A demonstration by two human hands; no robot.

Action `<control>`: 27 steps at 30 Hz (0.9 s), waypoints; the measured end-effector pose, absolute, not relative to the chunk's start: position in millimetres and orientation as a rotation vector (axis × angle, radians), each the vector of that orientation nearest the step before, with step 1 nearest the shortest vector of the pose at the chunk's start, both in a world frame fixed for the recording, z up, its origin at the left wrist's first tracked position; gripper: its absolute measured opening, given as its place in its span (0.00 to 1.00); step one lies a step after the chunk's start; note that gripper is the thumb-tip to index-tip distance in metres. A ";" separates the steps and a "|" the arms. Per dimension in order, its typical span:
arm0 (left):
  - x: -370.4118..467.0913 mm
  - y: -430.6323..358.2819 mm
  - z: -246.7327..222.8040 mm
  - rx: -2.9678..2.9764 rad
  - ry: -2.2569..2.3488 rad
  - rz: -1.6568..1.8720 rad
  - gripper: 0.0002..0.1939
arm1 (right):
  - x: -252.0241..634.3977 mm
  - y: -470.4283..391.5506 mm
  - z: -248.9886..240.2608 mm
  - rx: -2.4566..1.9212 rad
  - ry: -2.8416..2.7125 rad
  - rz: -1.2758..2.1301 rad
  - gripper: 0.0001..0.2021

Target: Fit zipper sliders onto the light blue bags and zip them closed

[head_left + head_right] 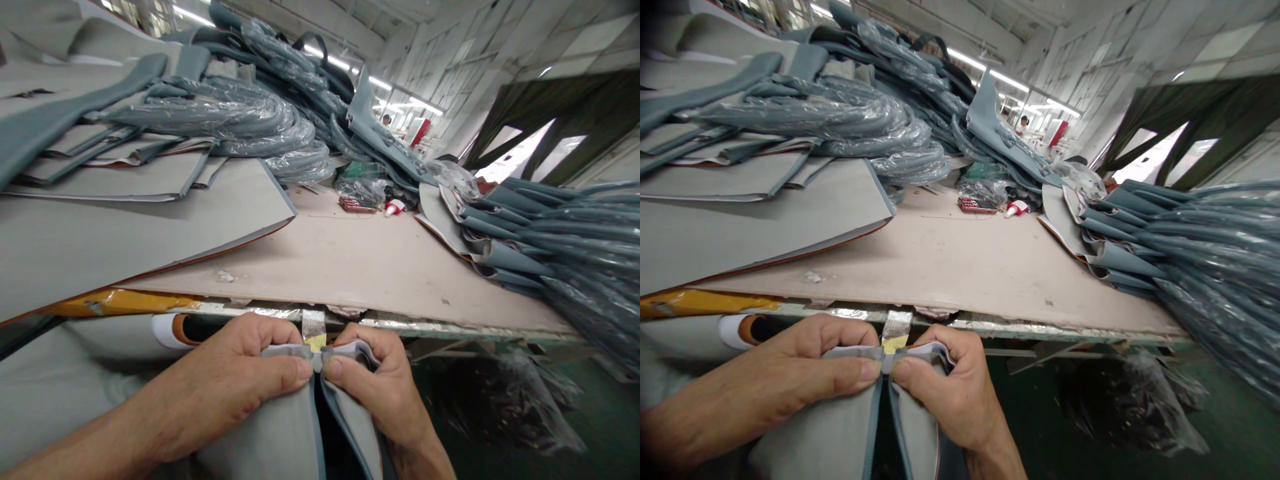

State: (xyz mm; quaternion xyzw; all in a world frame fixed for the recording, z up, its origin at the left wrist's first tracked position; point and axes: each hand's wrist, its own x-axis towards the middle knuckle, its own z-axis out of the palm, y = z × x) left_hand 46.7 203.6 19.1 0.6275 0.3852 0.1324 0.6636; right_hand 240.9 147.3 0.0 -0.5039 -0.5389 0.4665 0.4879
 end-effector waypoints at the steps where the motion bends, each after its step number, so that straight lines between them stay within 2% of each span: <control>1: 47.5 203.0 19.9 1.410 0.876 0.304 0.18 | 240.2 147.5 -0.5 -1.227 -1.311 1.122 0.14; 27: 43.7 205.2 12.7 1.482 0.851 0.364 0.17 | 241.7 149.6 -8.8 -1.192 -1.316 1.095 0.16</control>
